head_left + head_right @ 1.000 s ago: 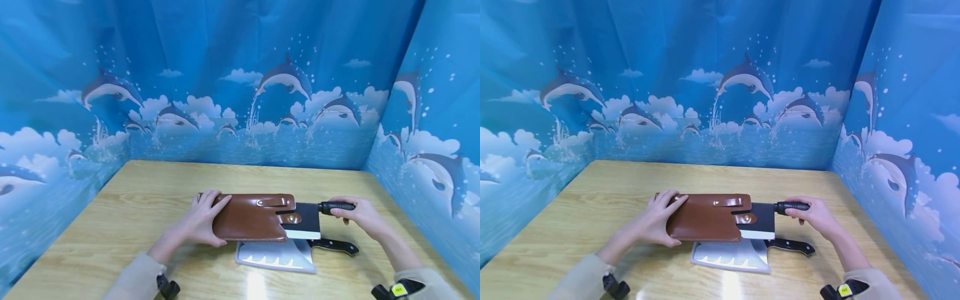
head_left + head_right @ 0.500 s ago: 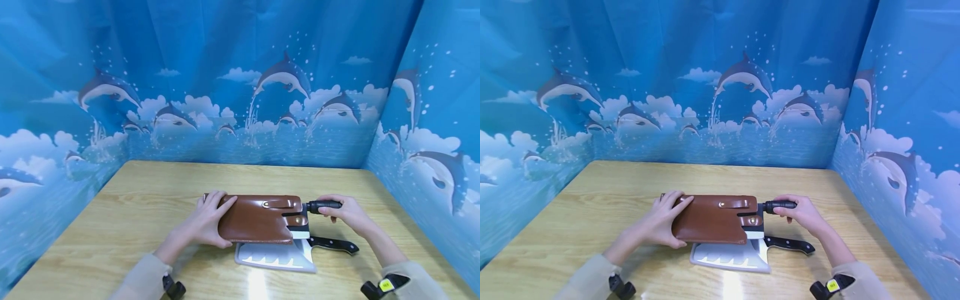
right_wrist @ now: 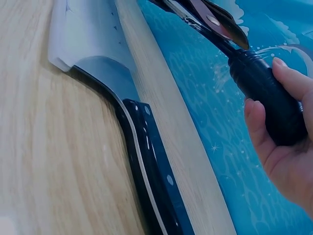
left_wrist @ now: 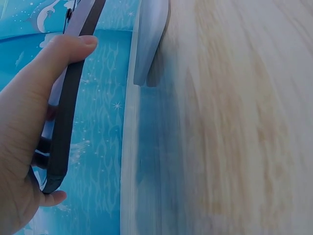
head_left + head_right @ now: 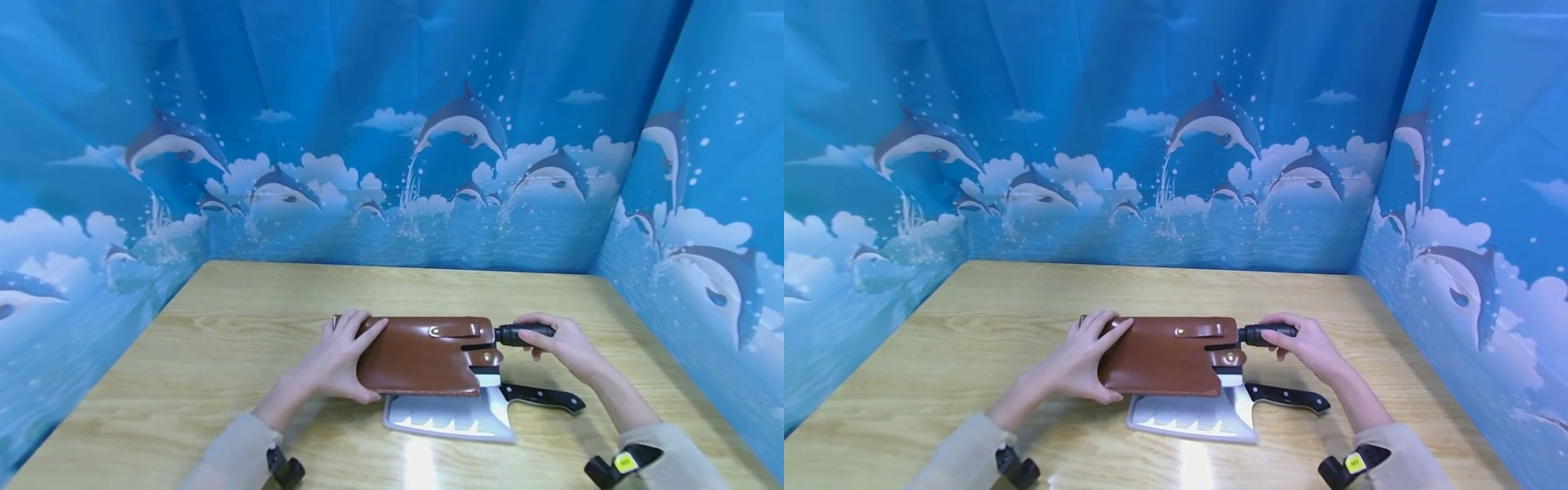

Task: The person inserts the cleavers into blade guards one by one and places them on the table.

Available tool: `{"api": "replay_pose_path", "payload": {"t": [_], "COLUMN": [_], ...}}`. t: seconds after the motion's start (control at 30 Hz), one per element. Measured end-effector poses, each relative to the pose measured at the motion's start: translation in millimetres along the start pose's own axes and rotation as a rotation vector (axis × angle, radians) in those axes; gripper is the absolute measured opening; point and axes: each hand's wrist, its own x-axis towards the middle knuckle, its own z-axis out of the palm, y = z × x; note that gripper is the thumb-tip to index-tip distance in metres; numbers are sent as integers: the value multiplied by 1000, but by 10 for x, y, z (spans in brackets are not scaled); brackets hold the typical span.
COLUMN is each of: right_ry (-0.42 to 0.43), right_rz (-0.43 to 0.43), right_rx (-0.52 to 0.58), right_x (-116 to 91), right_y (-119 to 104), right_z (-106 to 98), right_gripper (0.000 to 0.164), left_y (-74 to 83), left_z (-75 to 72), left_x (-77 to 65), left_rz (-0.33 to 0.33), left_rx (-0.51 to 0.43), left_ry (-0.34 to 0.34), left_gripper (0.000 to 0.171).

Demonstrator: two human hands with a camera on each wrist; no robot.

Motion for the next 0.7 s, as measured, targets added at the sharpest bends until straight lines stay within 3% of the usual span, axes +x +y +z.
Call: {"api": "replay_pose_path", "payload": {"t": [0.4, 0.7], "right_ry": [-19, -108], "right_rz": [-55, -137], "right_rx": [37, 95], "right_x": [22, 31], "right_y": [-8, -48], "right_z": [75, 79], "right_gripper": [40, 33], "left_y": [76, 83], "left_z": [12, 6], "left_x": [79, 63], "left_rz": [20, 23], "left_rx": [1, -1], "left_ry": [-20, -32], "left_gripper": [115, 116]}}
